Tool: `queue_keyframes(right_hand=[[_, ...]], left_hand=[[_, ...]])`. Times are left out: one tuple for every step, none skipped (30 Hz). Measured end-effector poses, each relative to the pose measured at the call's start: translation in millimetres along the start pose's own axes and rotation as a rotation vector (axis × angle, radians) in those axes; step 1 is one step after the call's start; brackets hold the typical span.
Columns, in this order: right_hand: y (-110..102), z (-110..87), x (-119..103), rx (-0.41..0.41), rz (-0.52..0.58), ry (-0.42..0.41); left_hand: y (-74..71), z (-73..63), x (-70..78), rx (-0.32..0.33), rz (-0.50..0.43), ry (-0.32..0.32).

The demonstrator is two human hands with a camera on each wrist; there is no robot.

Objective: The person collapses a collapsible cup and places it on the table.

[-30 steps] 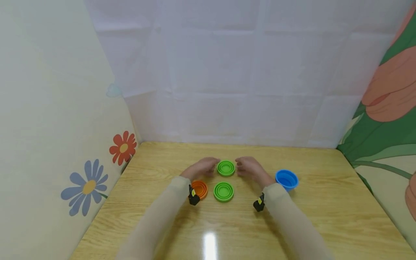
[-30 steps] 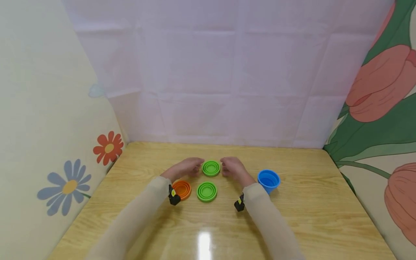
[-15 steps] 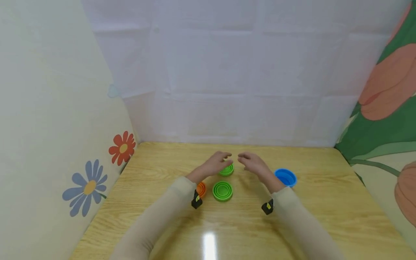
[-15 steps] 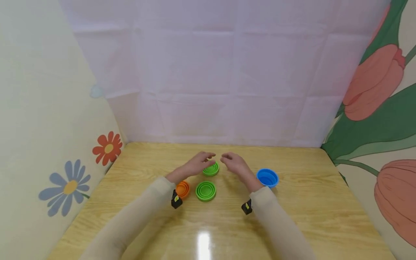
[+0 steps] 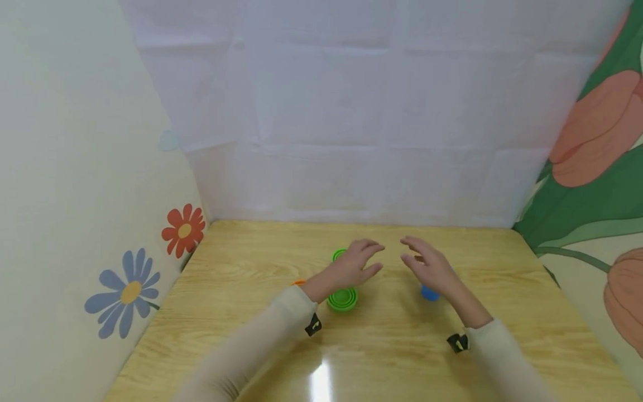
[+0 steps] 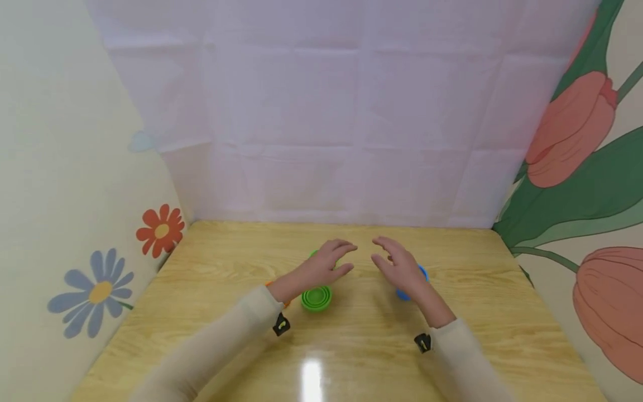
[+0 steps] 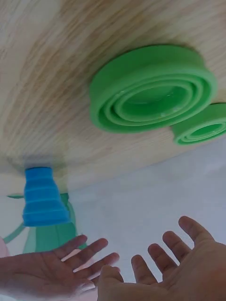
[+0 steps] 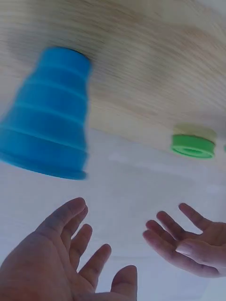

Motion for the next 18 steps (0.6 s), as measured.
queue_keyframes(right_hand=[[-4.0,-5.2,-0.1,0.012,-0.033,-0.025],[-8.2,-10.3,0.3,0.027,-0.069,-0.044],[-12.3,-15.4,0.8,0.041,-0.102,-0.06],[-16.4,-21.0,1.8,0.052,-0.128,-0.07],[-19.9,-26.0,3.2,0.061,-0.152,-0.077],[-23.0,-30.8,4.2,0.069,-0.173,-0.087],[-25.9,-35.3,5.1,0.077,-0.197,-0.098],[-28.3,-39.5,5.8,0.086,-0.215,-0.113],[-30.0,-43.1,7.1,0.091,-0.23,-0.124],[-31.1,-46.5,8.5,0.095,-0.245,-0.137],[-32.6,-50.2,9.5,0.104,-0.265,-0.155],[-34.1,-53.9,11.0,0.112,-0.282,-0.169],[-35.5,-57.2,13.1,0.121,-0.296,-0.181],[-36.7,-60.3,15.6,0.128,-0.313,-0.188],[-38.0,-63.3,18.4,0.134,-0.326,-0.19],[-39.2,-66.3,20.7,0.139,-0.34,-0.196],[-40.3,-68.9,22.9,0.142,-0.35,-0.197],[-40.5,-70.7,25.6,0.14,-0.36,-0.196]], left_hand=[[2.1,0.5,5.4,0.006,0.024,0.03],[3.5,1.2,11.2,0.014,0.042,0.057],[5.4,2.1,16.7,0.02,0.068,0.086],[7.5,2.7,23.0,0.024,0.089,0.112],[9.3,3.6,29.2,0.03,0.107,0.138],[11.0,4.6,35.4,0.035,0.124,0.163],[13.0,5.9,40.9,0.036,0.139,0.185],[15.3,7.1,45.7,0.033,0.149,0.201],[18.2,8.2,49.9,0.025,0.157,0.214],[20.8,9.6,53.8,0.022,0.162,0.224],[23.2,11.4,57.4,0.022,0.166,0.233],[25.9,13.2,60.7,0.017,0.165,0.238],[28.8,15.2,63.8,0.013,0.164,0.241],[31.7,17.3,66.8,0.009,0.168,0.243],[35.2,19.6,69.6,0.008,0.174,0.248],[38.6,21.6,72.1,0.003,0.183,0.249],[42.1,23.4,74.4,-0.004,0.193,0.249],[46.1,25.2,76.4,-0.014,0.206,0.25]])
Point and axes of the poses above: each hand's wrist, its own z-axis towards the middle knuckle, its own y-axis out of the palm, x = y × z, the point moved 10 cm from there along z, towards the middle knuckle, and after that the axes turned 1 degree about -y, right-handed, at the moved point
